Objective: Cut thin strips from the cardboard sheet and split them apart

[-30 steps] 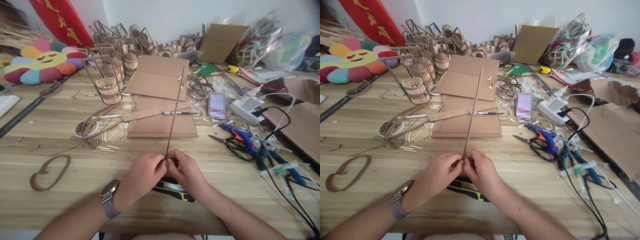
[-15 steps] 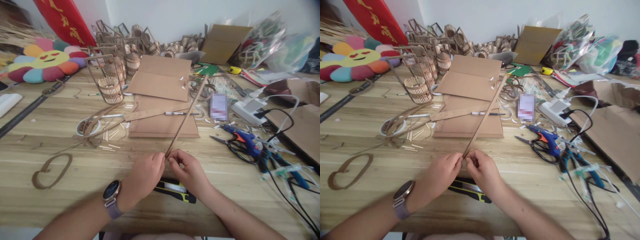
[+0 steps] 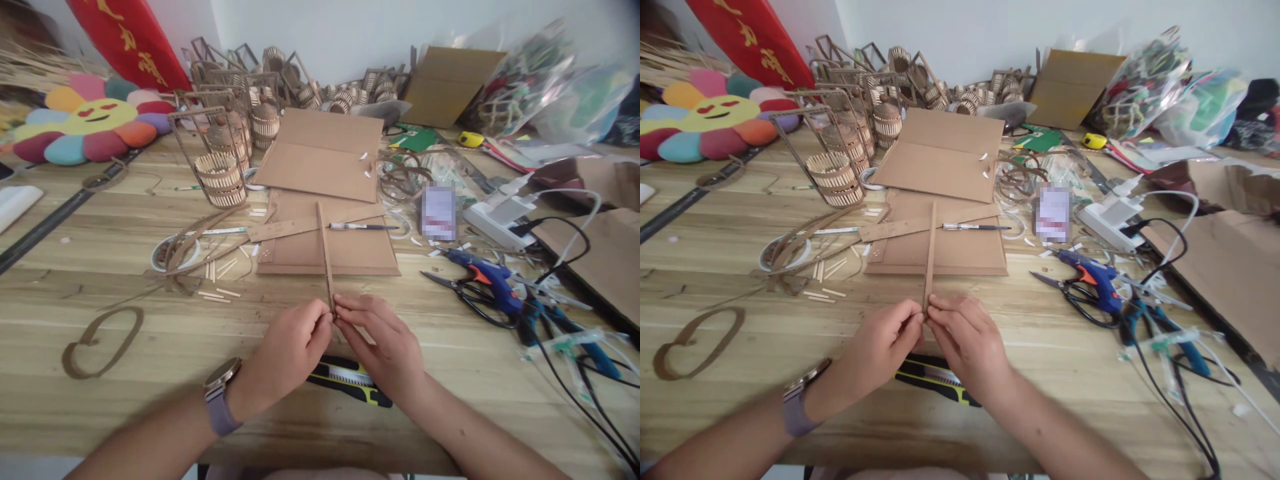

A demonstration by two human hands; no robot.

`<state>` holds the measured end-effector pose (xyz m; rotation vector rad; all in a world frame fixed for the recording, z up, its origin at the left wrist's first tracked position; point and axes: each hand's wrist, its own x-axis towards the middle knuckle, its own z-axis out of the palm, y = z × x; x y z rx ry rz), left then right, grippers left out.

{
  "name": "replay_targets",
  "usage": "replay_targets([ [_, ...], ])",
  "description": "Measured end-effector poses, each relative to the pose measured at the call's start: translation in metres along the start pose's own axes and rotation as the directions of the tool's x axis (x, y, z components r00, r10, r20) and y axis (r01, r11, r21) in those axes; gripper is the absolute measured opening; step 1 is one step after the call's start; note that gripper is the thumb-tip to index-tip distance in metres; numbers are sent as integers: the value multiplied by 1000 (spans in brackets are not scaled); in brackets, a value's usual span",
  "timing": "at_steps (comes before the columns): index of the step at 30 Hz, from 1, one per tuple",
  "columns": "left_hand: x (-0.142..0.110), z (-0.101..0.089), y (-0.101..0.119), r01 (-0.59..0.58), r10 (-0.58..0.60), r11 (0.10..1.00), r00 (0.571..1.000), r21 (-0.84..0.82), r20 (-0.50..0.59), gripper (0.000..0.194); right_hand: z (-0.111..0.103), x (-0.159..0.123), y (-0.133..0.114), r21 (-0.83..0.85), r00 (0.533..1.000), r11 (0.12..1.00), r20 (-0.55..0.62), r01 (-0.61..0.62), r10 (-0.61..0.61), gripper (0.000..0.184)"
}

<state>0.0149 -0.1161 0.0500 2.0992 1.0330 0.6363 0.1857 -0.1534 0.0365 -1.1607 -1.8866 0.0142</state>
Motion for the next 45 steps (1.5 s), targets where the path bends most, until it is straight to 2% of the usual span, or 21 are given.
replay_targets([
  [5,-3,4,-4,-140,147,973,989,186,-26,25,-1,0,-4,34,999,998,-7,-43,44,13],
  [9,-4,5,-5,-162,172,954,985,252,-16,26,-1,1,-5,29,999,999,-24,-39,39,14],
  [12,-4,6,-3,-147,154,961,988,235,-11,26,0,0,-6,16,999,999,-31,-43,44,15],
  [18,-5,7,-1,-128,132,966,991,225,-2,24,3,-4,-6,-5,992,992,-16,-127,127,12],
  [27,-3,2,-4,-280,302,935,951,219,-74,25,-5,3,-3,12,995,996,29,-94,93,15],
  [31,-1,-1,-5,-314,331,934,941,172,-77,24,-8,5,-3,33,997,998,46,-61,60,14],
  [36,0,-5,-5,-357,363,930,928,82,-80,23,-10,7,-4,90,994,993,76,-82,76,15],
  [38,0,-6,-4,-301,302,953,950,19,-76,22,-11,8,-3,102,991,989,86,-109,101,13],
  [41,0,-5,0,-96,94,986,995,-138,-20,18,-12,8,-1,79,988,987,74,-141,136,10],
  [45,1,-1,5,158,-139,927,987,-339,80,11,-8,5,-1,45,990,990,41,-135,133,9],
])
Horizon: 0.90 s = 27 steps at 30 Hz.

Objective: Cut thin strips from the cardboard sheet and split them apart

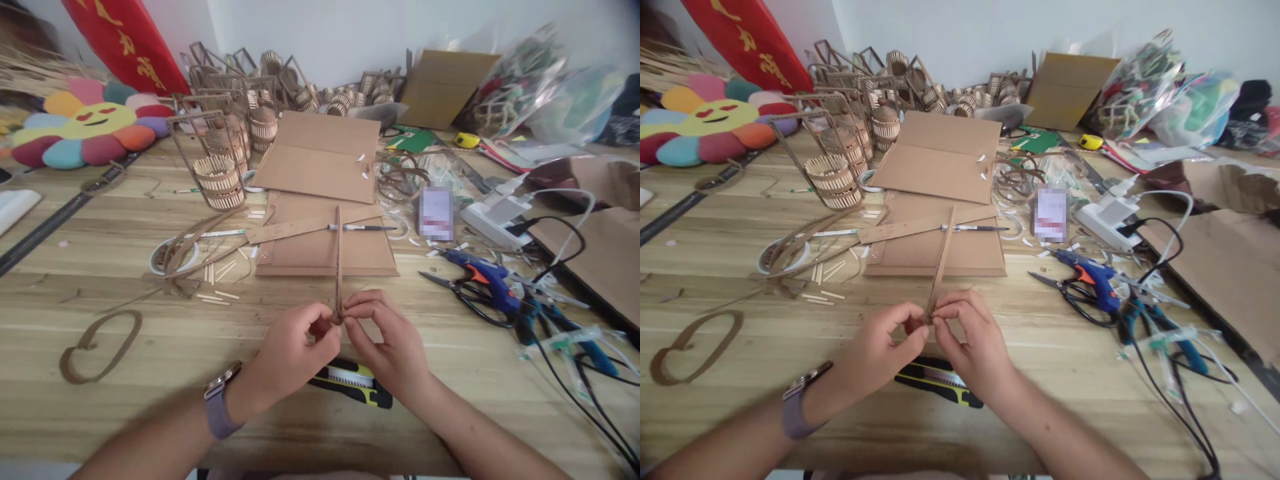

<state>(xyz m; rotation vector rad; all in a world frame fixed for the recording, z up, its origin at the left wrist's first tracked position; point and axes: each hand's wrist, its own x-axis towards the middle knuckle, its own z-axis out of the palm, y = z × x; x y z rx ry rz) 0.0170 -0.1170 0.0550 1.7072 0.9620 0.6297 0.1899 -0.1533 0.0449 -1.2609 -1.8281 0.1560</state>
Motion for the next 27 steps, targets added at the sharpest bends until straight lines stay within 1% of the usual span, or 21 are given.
replay_targets([
  [3,3,4,-1,130,-131,985,991,-116,-3,16,6,-4,-1,-41,999,998,-32,40,-41,11],
  [6,4,7,-4,224,-221,946,974,-233,37,16,11,-7,-3,-84,996,994,-54,71,-75,12],
  [8,5,7,-6,258,-253,927,966,-272,54,14,14,-9,-5,-103,995,992,-59,71,-77,12],
  [11,5,6,-6,267,-268,927,963,-262,32,12,16,-11,-6,-107,996,992,-47,69,-75,12],
  [14,6,7,-4,259,-267,934,964,-248,-1,13,17,-12,-7,-93,995,992,-48,79,-84,13],
  [18,4,8,-1,228,-235,948,972,-220,-3,14,16,-12,-6,-81,997,995,-45,57,-61,13],
  [20,3,8,-1,189,-193,963,981,-190,-3,14,15,-11,-4,-53,1000,998,-21,20,-21,12],
  [23,3,5,-3,125,-123,984,992,-128,23,15,12,-6,-1,56,999,998,28,-29,27,15],
  [25,4,2,-4,80,-75,993,996,-84,54,16,10,-2,1,110,998,993,55,-40,34,16],
  [27,4,-2,-5,28,-26,999,997,-29,76,17,7,0,1,109,998,994,66,-25,18,17],
])
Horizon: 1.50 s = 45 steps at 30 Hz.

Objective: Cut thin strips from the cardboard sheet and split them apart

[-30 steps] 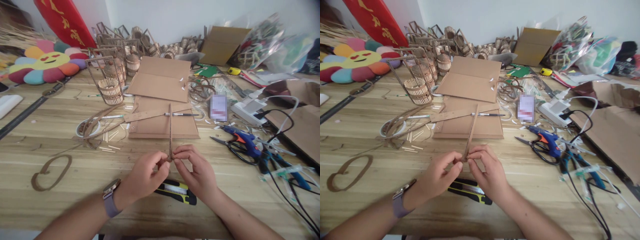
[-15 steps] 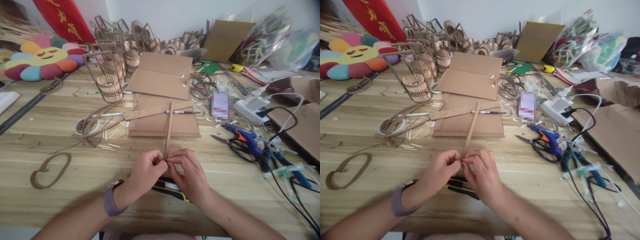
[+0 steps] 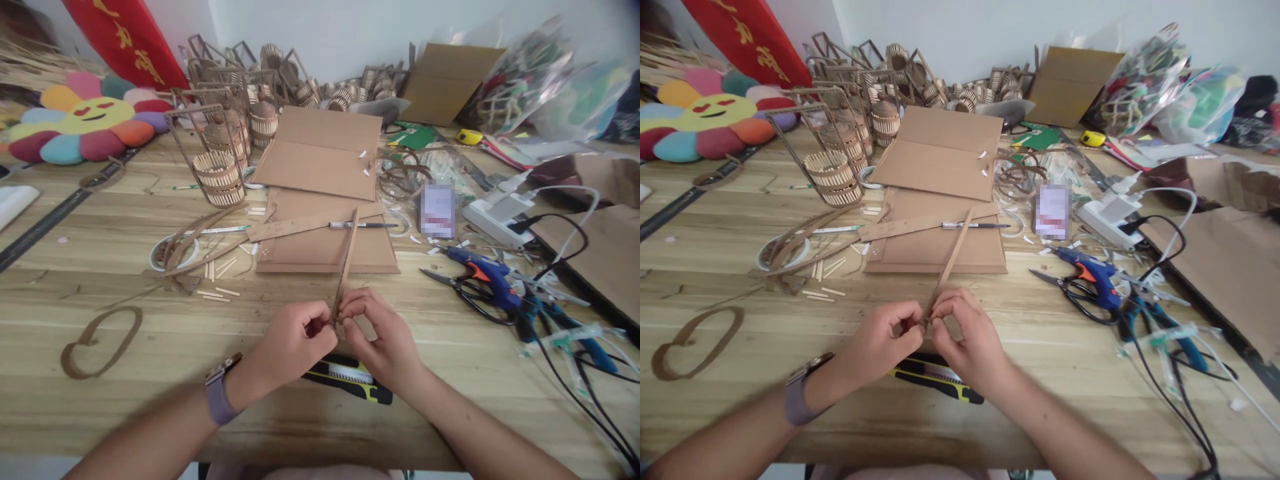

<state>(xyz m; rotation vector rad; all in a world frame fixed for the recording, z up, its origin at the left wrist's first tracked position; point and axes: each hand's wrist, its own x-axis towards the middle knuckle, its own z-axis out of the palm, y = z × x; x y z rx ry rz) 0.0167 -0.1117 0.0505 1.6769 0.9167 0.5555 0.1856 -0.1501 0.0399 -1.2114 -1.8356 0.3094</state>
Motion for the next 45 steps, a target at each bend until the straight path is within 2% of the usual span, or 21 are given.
replay_targets([
  [6,0,-3,-2,-179,190,942,982,285,-12,20,-4,0,-1,-118,993,987,-41,107,-112,16],
  [8,0,-3,-4,-218,228,921,974,324,9,22,-4,-1,0,-165,986,974,-43,154,-163,17],
  [11,0,-1,-7,-219,224,916,974,336,26,22,-2,-2,2,-225,975,952,-24,208,-219,18],
  [21,-1,0,-6,-150,155,951,988,271,6,26,0,-3,-1,-180,979,965,-37,190,-200,19],
  [26,2,-6,-7,-191,180,957,981,216,72,24,-4,1,-4,-126,979,975,-63,183,-192,20],
  [31,4,-6,-5,-140,126,971,989,194,82,20,-5,1,-3,-148,975,967,-41,210,-218,20],
  [36,4,-4,-7,-96,94,995,987,1,133,31,-5,-1,2,-155,971,960,-28,232,-239,18],
  [39,3,-4,-7,-31,37,998,993,-55,113,34,-4,-1,5,-189,973,957,-33,220,-230,16],
  [45,1,-5,-7,-126,123,992,988,18,96,33,-5,1,4,-164,972,964,-75,210,-225,16],
])
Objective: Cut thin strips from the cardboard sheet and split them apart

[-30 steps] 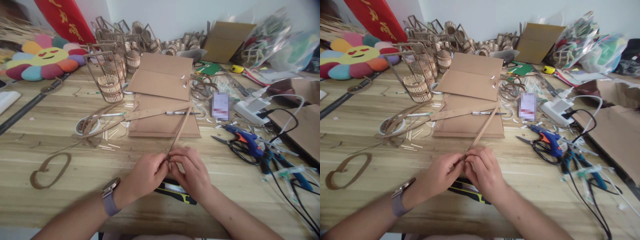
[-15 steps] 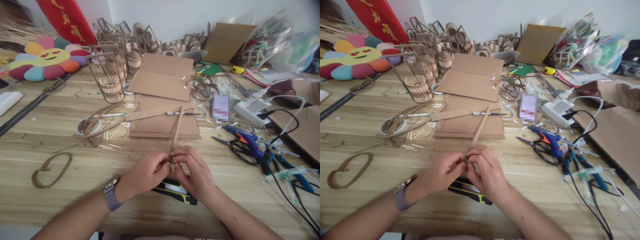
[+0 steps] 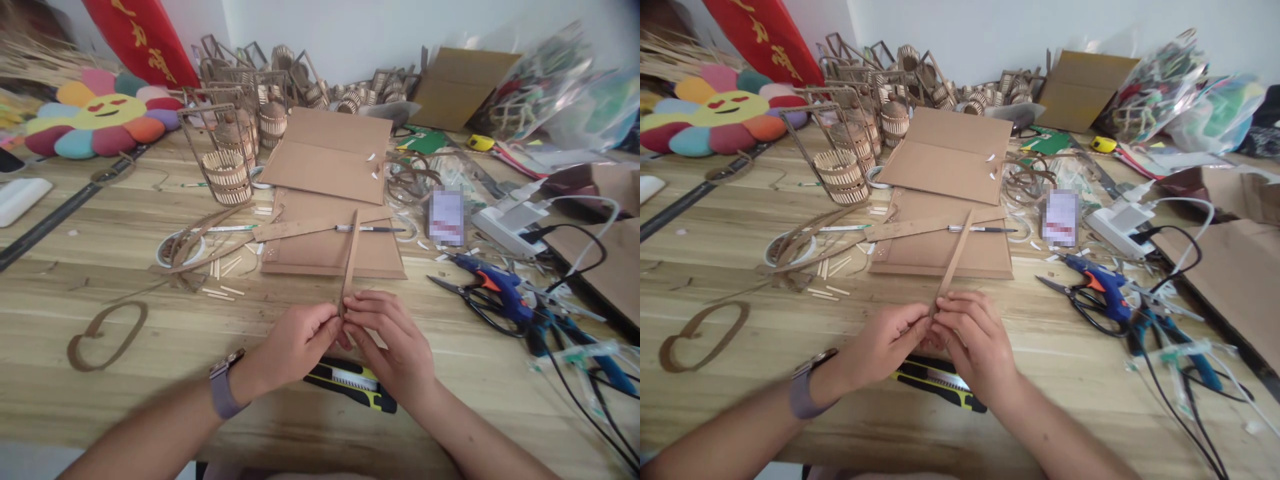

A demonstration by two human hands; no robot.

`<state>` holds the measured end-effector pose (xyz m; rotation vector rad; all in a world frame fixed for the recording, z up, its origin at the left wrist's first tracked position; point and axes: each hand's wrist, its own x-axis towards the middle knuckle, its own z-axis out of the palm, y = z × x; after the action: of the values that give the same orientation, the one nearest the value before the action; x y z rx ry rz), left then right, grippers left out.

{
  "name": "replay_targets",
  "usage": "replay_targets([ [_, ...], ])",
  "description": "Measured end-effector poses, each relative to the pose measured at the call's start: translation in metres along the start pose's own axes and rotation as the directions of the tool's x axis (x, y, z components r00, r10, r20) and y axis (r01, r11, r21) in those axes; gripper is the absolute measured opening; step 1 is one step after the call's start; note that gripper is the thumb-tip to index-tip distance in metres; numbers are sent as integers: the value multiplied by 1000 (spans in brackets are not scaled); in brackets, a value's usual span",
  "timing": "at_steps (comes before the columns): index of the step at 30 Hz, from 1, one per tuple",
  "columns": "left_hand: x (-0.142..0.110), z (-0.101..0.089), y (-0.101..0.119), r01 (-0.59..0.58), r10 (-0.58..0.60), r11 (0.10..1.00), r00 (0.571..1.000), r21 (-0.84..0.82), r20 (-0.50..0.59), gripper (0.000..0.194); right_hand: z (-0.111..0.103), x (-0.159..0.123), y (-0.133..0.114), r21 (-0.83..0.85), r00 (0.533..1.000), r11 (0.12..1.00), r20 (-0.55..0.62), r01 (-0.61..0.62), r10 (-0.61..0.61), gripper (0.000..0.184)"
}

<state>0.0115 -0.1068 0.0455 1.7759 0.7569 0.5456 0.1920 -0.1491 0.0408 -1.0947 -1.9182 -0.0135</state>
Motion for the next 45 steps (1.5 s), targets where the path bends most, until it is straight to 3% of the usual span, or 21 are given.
replay_targets([
  [12,4,-9,-5,-263,246,931,965,254,96,32,-6,2,-5,85,992,989,-22,-123,125,17],
  [17,4,-4,-3,-134,132,960,991,245,27,27,-2,0,-3,15,998,998,-33,-59,60,19],
  [24,2,0,3,-18,18,1000,1000,19,-5,34,-2,-2,-6,-126,997,990,-18,66,-69,21],
  [31,0,3,3,23,-23,999,1000,-38,-11,30,0,-4,-7,-103,1000,994,-1,26,-27,17],
  [40,0,-2,-2,-123,120,990,992,71,44,30,-2,-1,-8,22,991,991,-33,-132,133,13],
  [45,5,-10,-13,-306,292,925,952,224,94,32,-3,-3,-6,192,972,956,-35,-222,233,13],
])
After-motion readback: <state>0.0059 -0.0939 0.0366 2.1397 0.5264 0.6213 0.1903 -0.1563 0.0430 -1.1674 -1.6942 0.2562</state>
